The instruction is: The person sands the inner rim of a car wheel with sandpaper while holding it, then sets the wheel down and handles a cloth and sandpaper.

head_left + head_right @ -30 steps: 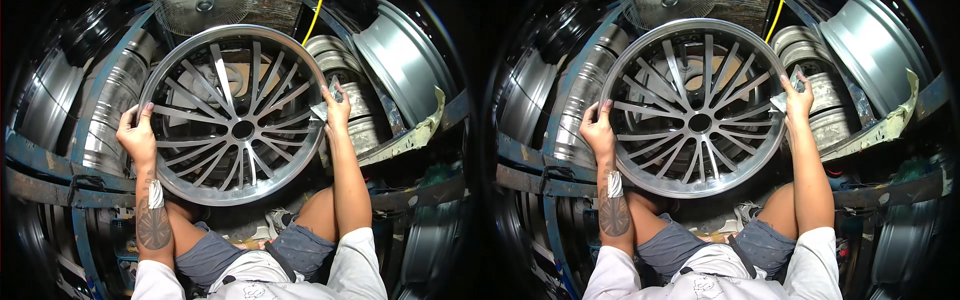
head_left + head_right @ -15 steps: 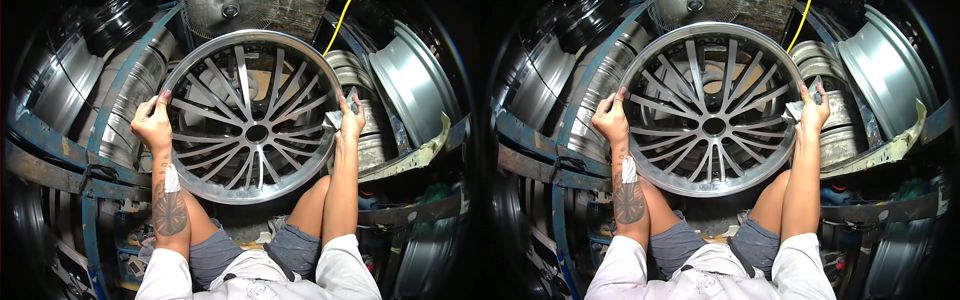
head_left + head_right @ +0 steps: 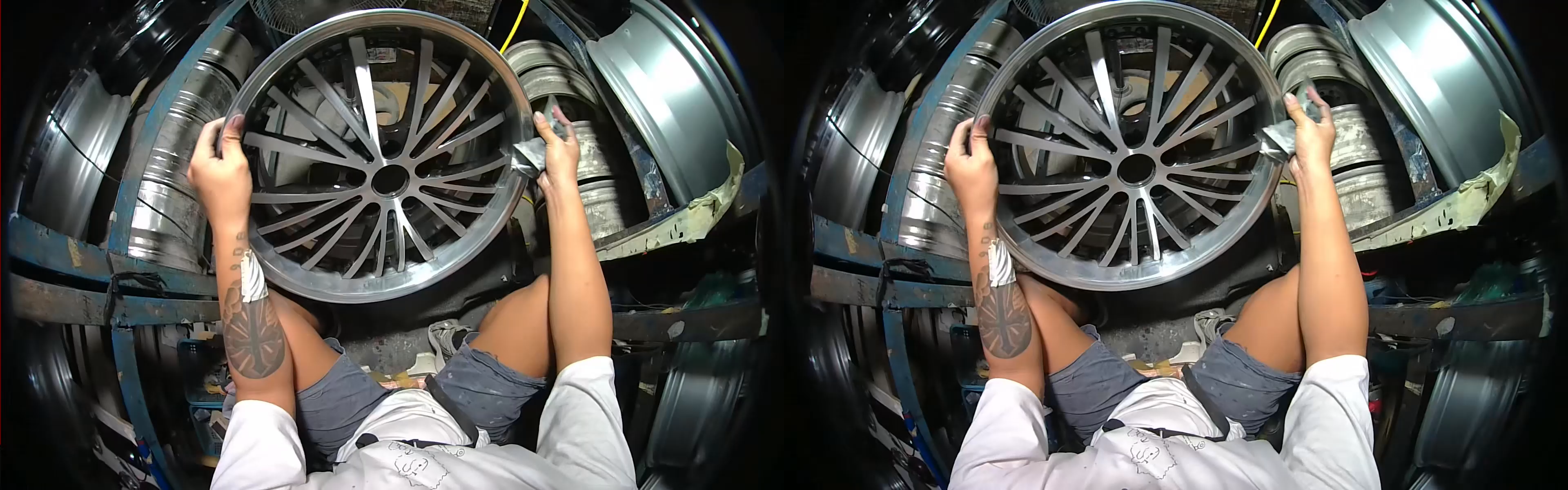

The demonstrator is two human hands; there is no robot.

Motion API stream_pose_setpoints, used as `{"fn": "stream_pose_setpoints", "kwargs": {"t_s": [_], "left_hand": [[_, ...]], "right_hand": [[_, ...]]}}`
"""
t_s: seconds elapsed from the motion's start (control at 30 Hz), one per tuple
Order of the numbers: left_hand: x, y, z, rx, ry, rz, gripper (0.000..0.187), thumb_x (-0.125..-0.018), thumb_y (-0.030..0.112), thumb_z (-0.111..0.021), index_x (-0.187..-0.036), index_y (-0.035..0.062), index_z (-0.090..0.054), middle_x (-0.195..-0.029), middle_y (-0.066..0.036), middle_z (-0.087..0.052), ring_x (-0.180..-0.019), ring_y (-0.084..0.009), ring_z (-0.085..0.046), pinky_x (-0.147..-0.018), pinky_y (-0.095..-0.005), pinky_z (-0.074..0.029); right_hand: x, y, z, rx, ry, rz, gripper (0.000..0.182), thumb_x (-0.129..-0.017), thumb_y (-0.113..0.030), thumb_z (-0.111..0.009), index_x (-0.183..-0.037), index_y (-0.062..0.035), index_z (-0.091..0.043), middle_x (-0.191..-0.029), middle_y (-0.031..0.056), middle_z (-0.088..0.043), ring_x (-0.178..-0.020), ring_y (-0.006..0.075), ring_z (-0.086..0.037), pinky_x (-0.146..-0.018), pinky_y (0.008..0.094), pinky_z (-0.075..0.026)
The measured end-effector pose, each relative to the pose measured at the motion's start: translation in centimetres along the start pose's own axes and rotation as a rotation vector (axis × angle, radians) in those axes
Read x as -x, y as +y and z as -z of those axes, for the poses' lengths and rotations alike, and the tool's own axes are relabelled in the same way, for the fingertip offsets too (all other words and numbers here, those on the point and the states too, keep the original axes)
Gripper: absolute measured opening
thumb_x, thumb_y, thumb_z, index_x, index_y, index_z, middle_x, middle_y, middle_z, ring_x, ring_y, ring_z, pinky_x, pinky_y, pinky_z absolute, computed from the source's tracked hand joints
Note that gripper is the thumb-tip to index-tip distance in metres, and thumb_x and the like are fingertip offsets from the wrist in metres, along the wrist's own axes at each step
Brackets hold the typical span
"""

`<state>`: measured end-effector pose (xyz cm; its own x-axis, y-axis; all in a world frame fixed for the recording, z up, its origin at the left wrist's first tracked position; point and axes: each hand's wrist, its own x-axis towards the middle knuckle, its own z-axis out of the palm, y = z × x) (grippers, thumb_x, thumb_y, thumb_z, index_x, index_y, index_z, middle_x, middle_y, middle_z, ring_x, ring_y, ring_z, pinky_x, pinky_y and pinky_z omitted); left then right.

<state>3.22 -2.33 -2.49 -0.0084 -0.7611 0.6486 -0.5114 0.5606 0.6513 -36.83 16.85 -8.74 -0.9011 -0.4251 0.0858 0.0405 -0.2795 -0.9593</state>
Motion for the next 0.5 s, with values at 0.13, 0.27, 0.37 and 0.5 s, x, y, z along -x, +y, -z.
{"fn": "stream_pose_setpoints", "kwargs": {"t_s": [0.13,0.27,0.37,0.5], "left_hand": [[-0.3,0.6,-0.6,-0.067,-0.058,0.041,0.039,-0.099,0.047,-0.059,-0.113,0.0136,-0.073,-0.095,-0.018,-0.072,-0.092,-0.0392,-0.069,-0.080,-0.0420,-0.052],[-1.0,1.2,-0.9,-0.130,-0.121,0.086,0.047,-0.098,0.057,-0.054,-0.114,0.0172,-0.073,-0.093,-0.019,-0.072,-0.093,-0.0403,-0.069,-0.081,-0.0439,-0.052],[-1.9,1.8,-0.3,-0.206,-0.239,0.199,0.051,-0.098,0.061,-0.053,-0.113,0.0164,-0.072,-0.088,-0.020,-0.071,-0.093,-0.0411,-0.069,-0.079,-0.0452,-0.052],[-2.4,0.5,-0.1,-0.129,-0.253,0.069,0.055,-0.096,0.063,-0.057,-0.102,0.0104,-0.074,-0.063,-0.013,-0.058,-0.063,-0.0286,-0.059,-0.065,-0.0389,-0.048]], "right_hand": [[2.9,-1.7,2.2,0.446,0.067,0.531,0.045,-0.092,-0.017,-0.075,-0.132,-0.0019,-0.061,-0.134,0.0138,-0.061,-0.126,0.0234,-0.054,-0.111,0.0359,-0.037],[12.0,-1.4,4.2,0.662,-0.204,0.423,0.044,-0.094,-0.014,-0.069,-0.134,-0.0009,-0.059,-0.133,0.0145,-0.063,-0.126,0.0251,-0.056,-0.111,0.0375,-0.039],[19.8,1.4,5.1,0.742,-0.526,0.164,0.049,-0.086,-0.018,-0.077,-0.129,0.0005,-0.063,-0.125,0.0212,-0.068,-0.121,0.0296,-0.063,-0.106,0.0396,-0.045],[23.3,4.4,4.3,1.044,-0.728,-0.222,0.037,-0.088,-0.022,-0.071,-0.123,-0.0124,-0.070,-0.102,0.0238,-0.073,-0.097,0.0432,-0.070,-0.089,0.0433,-0.055]]}}
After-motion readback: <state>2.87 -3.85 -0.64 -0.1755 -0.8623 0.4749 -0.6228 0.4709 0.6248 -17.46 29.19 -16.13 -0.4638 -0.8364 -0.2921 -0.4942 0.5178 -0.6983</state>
